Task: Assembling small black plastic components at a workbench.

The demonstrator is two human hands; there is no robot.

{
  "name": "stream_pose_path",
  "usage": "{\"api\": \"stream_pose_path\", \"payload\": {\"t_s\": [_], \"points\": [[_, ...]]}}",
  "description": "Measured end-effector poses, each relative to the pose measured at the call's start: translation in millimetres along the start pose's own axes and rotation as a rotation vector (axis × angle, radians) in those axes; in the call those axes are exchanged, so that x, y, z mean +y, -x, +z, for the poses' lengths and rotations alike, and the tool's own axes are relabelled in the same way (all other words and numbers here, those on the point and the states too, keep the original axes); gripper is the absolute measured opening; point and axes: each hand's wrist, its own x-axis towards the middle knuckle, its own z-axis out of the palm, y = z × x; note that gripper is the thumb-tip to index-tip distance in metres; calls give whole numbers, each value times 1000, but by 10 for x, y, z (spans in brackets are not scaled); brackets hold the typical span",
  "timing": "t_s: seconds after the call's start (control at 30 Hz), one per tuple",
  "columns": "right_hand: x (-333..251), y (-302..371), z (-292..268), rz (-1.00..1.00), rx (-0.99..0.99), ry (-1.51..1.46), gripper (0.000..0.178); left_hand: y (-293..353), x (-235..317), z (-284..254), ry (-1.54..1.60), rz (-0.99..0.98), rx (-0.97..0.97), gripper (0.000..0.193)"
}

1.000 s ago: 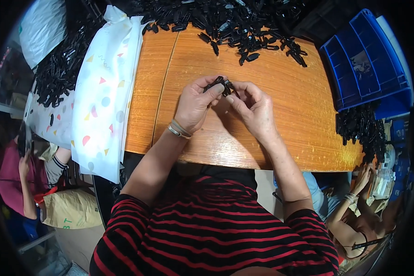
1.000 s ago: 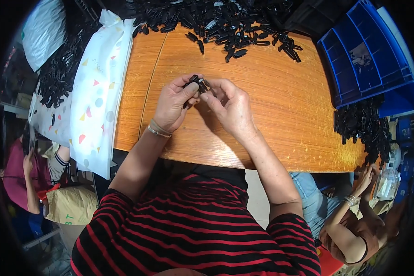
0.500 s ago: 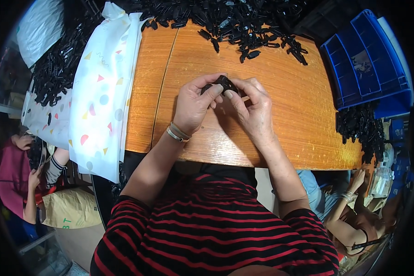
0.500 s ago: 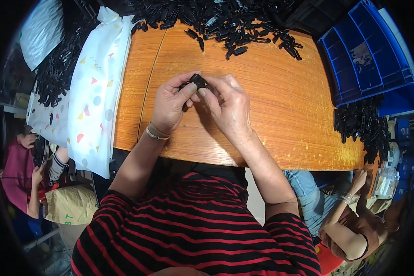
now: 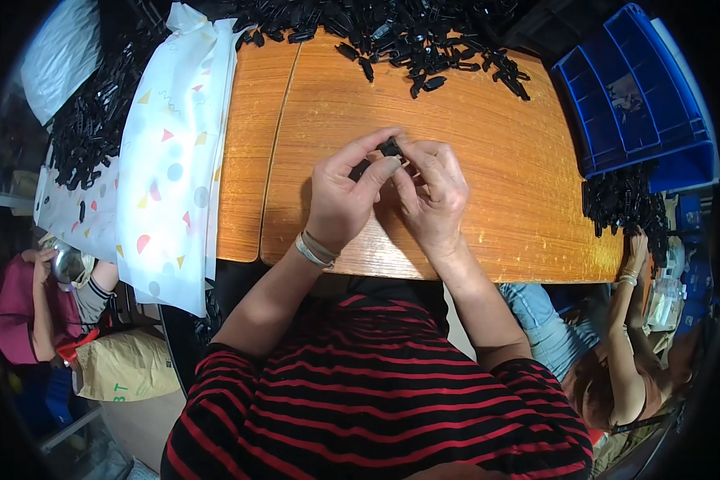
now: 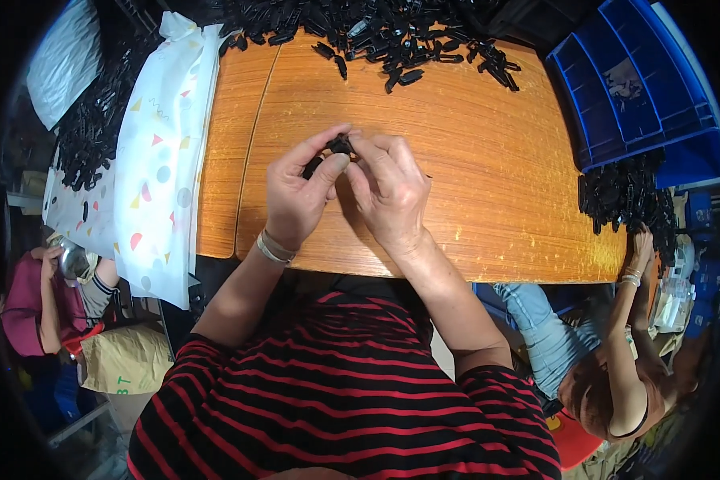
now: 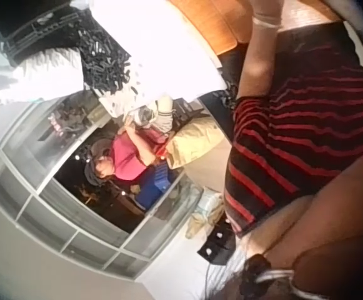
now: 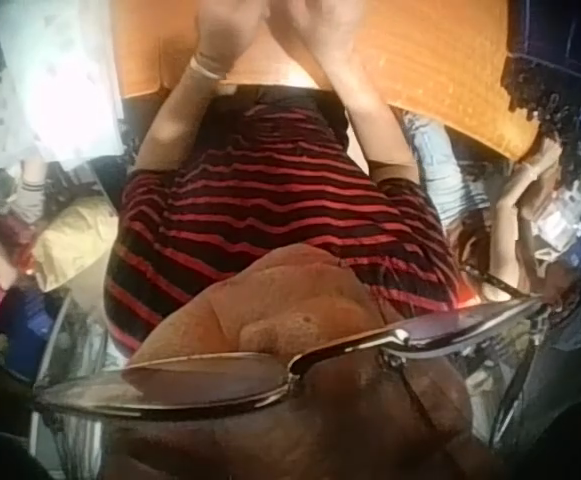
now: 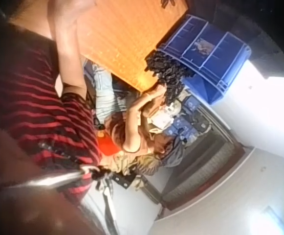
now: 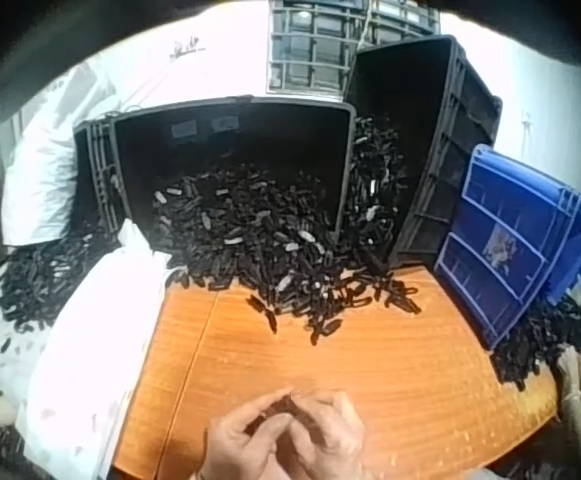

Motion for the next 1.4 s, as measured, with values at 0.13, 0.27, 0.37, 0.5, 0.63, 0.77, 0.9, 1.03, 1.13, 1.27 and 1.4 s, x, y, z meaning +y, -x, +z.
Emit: {"api": "stream_pose_path", "payload": {"t_s": [0.13,0.27,0.37,0.5,0.63,0.77,0.9,1.03,1.13,1.27,1.4], "points": [[-60,10,15,70,81,-44,41,39,34,30,-180,130,28,28],[-120,9,-3,168,116,-72,48,49,139,39,187,-14,-34,21],[-216,68,-2,255,-163,-369,44,76,195,-54,170,-110,-116,17],[-338,82,96,125,-139,-354,42,135,281,-221,139,-152,-151,22],[-479,85,164,215,-335,-445,43,313,307,-364,262,-263,-21,23],[-46,-63,72,-8,-713,-358,37,768,610,-818,-258,-634,-14,32],[739,-641,-110,114,-471,231,37,1728,570,-1540,-664,-594,-36,21],[1182,-1056,-160,21,-368,632,38,2476,235,-2185,-1301,-647,162,25],[1296,-1138,-55,82,-470,679,42,2731,-163,-2536,-1422,-783,210,32],[1090,-1005,31,5,-569,622,33,2733,-118,-2438,-1408,-705,171,38],[852,-815,-12,-136,-615,383,27,2225,539,-1942,-1358,-975,-287,31]]}}
